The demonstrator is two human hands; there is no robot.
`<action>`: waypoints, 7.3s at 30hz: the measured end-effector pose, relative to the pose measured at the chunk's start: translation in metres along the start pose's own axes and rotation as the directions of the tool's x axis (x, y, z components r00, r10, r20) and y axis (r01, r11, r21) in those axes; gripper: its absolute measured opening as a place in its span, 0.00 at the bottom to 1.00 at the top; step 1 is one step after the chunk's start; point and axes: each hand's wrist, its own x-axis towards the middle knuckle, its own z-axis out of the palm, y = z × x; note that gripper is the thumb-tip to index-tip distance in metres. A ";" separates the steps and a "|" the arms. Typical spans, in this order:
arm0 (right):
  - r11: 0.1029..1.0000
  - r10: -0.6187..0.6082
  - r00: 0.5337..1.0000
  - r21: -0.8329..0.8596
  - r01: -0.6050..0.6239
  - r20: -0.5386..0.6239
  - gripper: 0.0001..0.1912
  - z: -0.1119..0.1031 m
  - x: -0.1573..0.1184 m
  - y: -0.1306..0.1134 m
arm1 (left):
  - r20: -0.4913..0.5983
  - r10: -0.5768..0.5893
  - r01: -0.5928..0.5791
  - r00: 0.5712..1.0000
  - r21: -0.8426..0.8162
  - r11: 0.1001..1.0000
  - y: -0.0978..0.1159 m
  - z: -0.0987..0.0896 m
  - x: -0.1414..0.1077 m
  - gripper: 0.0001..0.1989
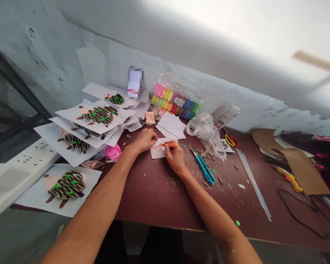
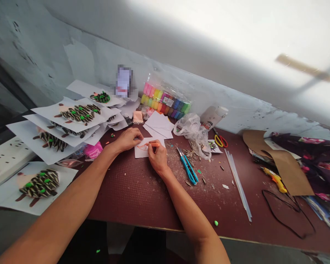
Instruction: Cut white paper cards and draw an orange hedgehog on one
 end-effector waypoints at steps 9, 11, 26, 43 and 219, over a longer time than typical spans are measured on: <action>1.000 0.003 0.999 -0.015 -0.003 -0.037 0.13 0.001 -0.001 0.000 | 0.007 -0.014 0.014 1.000 0.012 1.000 0.003 -0.002 -0.001 0.12; 1.000 -0.002 0.999 -0.013 0.002 -0.036 0.13 0.001 -0.001 0.000 | 0.006 -0.015 0.015 1.000 0.014 1.000 0.003 -0.002 -0.001 0.12; 1.000 -0.012 0.999 0.004 0.012 -0.038 0.12 0.002 -0.001 0.003 | -0.002 -0.010 0.010 1.000 0.016 1.000 0.001 -0.001 0.000 0.12; 1.000 0.028 0.996 0.000 -0.028 -0.083 0.14 -0.002 -0.001 -0.001 | 0.000 -0.012 0.012 1.000 0.004 1.000 -0.001 0.000 0.001 0.12; 0.999 -0.019 1.000 0.043 0.019 0.007 0.15 0.002 -0.003 0.003 | 0.010 -0.028 0.028 1.000 -0.036 0.999 0.000 -0.003 -0.001 0.12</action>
